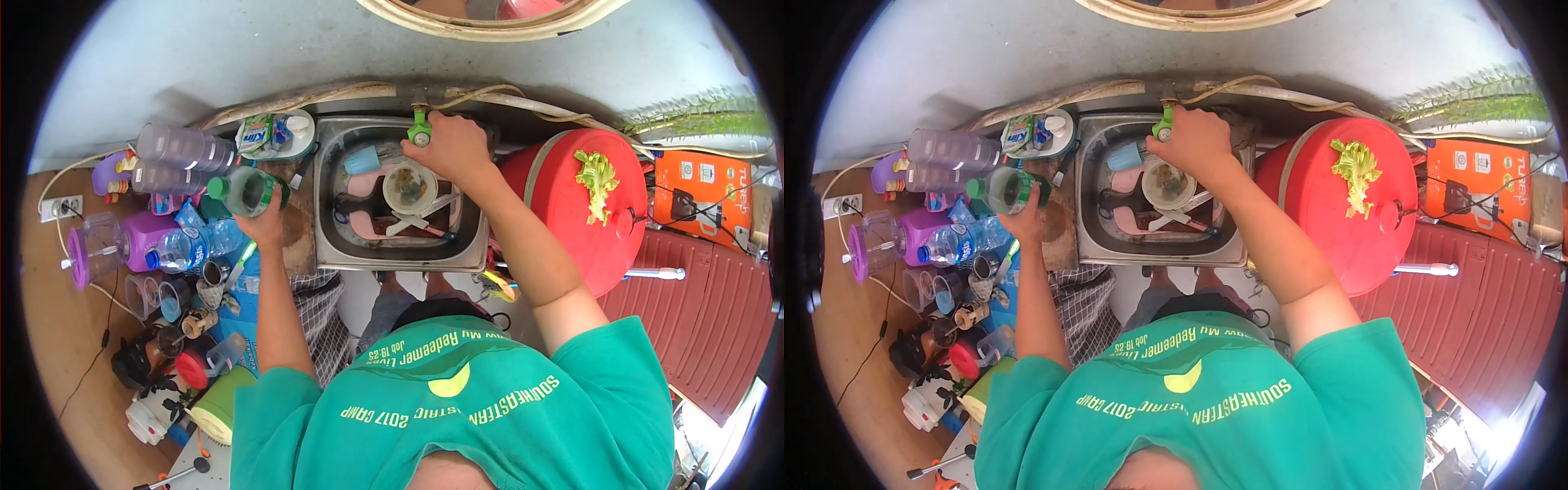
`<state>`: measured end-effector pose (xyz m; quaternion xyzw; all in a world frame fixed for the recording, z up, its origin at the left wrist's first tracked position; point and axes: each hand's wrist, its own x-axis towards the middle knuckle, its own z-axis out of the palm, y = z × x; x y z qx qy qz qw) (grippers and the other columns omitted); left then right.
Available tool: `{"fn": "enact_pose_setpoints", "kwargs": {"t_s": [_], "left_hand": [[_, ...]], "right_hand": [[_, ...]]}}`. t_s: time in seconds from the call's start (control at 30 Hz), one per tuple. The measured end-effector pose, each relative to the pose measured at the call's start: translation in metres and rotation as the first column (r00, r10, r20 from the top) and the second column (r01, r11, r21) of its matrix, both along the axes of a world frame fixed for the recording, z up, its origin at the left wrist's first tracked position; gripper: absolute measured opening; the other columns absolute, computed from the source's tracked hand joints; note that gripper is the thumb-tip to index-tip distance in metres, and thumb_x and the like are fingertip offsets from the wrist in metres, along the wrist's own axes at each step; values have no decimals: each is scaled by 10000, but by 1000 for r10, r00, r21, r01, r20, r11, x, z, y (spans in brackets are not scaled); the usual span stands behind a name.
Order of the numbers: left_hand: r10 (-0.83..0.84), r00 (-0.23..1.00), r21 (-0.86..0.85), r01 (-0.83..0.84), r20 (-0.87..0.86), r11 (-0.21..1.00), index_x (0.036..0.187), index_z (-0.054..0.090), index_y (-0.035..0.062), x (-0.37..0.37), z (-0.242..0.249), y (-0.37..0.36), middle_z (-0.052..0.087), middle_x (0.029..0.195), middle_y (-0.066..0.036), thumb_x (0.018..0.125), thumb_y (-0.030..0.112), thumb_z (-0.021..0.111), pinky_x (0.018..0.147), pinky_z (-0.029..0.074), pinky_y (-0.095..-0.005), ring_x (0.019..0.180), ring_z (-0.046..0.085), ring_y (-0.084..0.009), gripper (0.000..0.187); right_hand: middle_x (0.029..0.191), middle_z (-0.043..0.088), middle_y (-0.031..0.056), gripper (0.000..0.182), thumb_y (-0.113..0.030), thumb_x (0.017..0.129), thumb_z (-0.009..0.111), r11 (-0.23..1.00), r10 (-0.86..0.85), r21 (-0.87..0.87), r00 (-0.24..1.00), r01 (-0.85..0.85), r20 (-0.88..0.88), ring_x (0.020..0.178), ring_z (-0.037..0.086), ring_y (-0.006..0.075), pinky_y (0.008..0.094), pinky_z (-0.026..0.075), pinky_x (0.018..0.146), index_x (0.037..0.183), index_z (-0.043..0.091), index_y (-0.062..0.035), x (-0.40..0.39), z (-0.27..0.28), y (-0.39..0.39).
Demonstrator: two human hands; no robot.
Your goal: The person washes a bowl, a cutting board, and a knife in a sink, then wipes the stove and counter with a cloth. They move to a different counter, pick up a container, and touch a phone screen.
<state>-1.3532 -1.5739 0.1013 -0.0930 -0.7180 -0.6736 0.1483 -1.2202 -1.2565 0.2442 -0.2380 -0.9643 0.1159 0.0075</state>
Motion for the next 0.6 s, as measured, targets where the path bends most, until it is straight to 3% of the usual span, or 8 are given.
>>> {"fn": "enact_pose_setpoints", "kwargs": {"t_s": [0.07,0.17,0.23,0.3,0.33,0.4,0.6], "left_hand": [[-29,999,-141,34,36,989,1252,529,-6,15,4,-9,608,1192,-101,652,80,895,971,464,-356,1075,592,-223,708],[-69,989,-140,87,130,986,1231,536,-12,46,16,-9,616,1181,-106,664,108,894,953,475,-353,1051,605,-218,682],[-72,977,-162,105,202,981,1220,542,-13,65,25,-7,619,1175,-107,664,117,894,945,480,-353,1041,610,-217,671],[-108,973,-363,178,203,915,1214,537,-11,83,33,-3,628,1152,-109,651,125,900,929,488,-349,1022,621,-216,683],[-107,974,-362,176,201,916,1214,537,-11,90,32,-1,628,1152,-109,651,125,900,929,488,-349,1022,621,-216,683],[-201,949,-205,253,243,946,1206,537,-8,103,23,4,635,1133,-108,640,120,900,918,497,-353,1007,628,-217,685],[-356,898,-132,398,260,908,1214,507,22,127,18,18,636,1091,-115,619,119,889,894,508,-361,992,637,-230,714]], "right_hand": [[820,700,196,591,-526,726,710,999,39,-23,998,-38,40,816,702,360,451,568,737,939,661,23,-3,-2,3],[822,702,189,560,-499,715,712,989,143,31,989,-144,43,798,703,356,453,568,724,950,674,9,-2,-6,8],[790,700,176,515,-501,702,709,981,179,70,983,-182,46,756,702,349,443,568,694,868,706,-13,-1,0,9],[751,688,184,499,-510,694,695,971,219,98,976,-219,16,711,690,356,448,562,662,808,700,-24,-2,1,10],[711,676,191,489,-520,686,682,959,255,130,967,-252,-11,666,677,364,454,555,630,748,693,-35,-3,2,11],[701,674,191,505,-536,693,674,957,259,133,966,-257,0,660,677,362,448,554,621,731,700,-33,-4,4,10],[682,667,198,569,-581,730,649,982,155,110,988,-156,24,664,680,370,454,552,624,705,718,-17,-5,0,3]]}}
